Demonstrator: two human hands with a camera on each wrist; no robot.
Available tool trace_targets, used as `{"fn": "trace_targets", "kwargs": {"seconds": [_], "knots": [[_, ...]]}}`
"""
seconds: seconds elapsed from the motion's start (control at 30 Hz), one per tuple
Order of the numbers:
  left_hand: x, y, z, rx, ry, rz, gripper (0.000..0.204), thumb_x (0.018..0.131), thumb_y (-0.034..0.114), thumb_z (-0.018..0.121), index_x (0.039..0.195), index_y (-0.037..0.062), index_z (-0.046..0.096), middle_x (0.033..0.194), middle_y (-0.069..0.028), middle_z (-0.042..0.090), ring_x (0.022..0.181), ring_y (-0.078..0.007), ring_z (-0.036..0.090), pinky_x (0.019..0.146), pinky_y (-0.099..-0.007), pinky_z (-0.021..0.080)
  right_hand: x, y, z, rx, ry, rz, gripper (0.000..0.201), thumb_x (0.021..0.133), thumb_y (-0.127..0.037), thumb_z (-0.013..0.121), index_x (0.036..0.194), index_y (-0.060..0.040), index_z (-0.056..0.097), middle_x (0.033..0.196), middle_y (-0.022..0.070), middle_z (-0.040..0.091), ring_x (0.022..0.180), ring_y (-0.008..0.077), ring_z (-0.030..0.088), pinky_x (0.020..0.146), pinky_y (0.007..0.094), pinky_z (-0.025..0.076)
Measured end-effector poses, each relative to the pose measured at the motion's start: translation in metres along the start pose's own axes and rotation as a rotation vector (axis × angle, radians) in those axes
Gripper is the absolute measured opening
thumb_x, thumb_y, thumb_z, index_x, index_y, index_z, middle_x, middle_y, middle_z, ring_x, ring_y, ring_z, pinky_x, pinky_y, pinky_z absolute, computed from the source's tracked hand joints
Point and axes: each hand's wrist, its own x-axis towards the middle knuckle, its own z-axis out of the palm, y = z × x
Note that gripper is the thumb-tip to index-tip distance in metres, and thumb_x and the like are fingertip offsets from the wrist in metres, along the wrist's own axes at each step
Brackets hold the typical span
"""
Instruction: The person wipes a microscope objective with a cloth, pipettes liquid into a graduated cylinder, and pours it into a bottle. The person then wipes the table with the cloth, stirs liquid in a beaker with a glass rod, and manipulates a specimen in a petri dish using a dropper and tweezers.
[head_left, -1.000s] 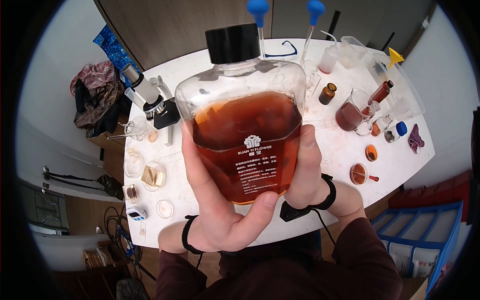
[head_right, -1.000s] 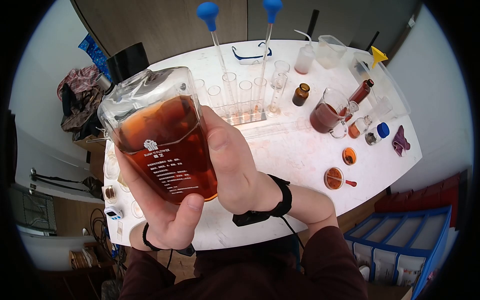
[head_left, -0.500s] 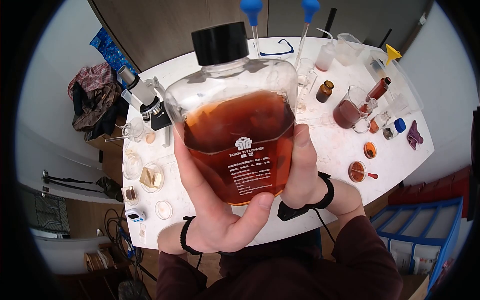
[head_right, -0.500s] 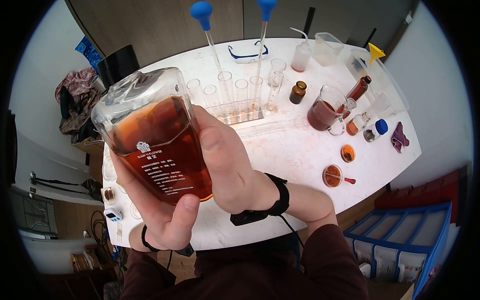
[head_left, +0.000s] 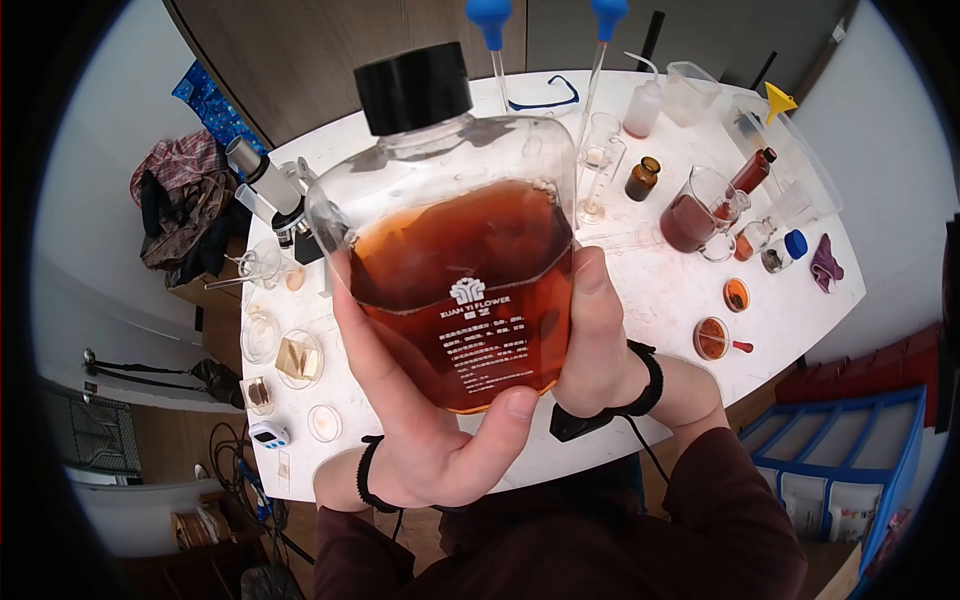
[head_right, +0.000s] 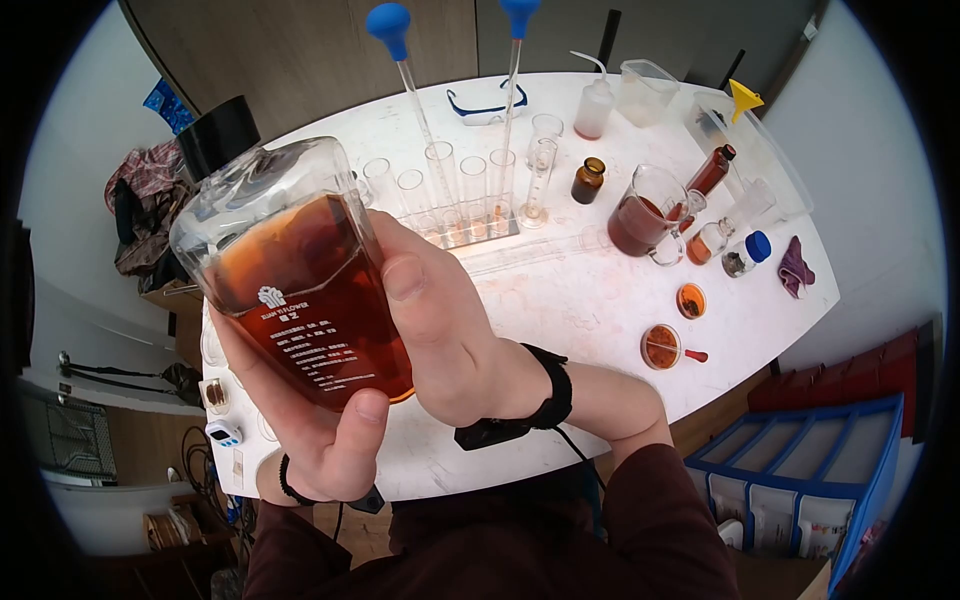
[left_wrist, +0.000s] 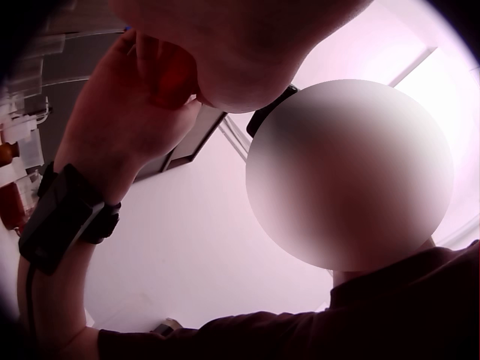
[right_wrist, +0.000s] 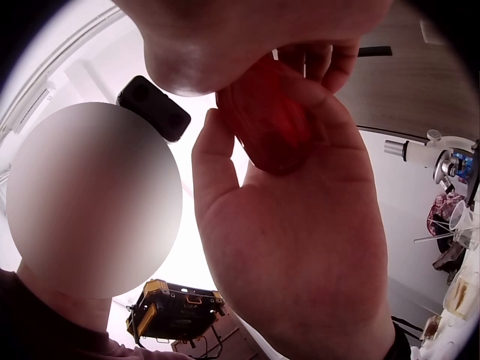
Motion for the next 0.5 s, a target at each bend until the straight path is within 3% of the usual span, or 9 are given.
{"fn": "trace_targets", "kwargs": {"seconds": [0.5], "knots": [[-0.0011, -0.0014, 0.0044, -0.074, 0.046, -0.008, 0.120, 0.094, 0.008, 0.070, 0.164, 0.0008, -0.026, 0.171, -0.0315, 0.000, 0.157, -0.0429, 0.026, 0.123, -0.0509, 0.037, -0.0005, 0.0012, -0.0010, -0.024, 0.002, -0.006, 0.074, 0.113, -0.056, 0.032, 0.147, 0.0071, 0.048, 0.134, 0.0171, 0.065, 0.120, 0.0210, 0.065, 0.103, 0.0333, 0.051]]}}
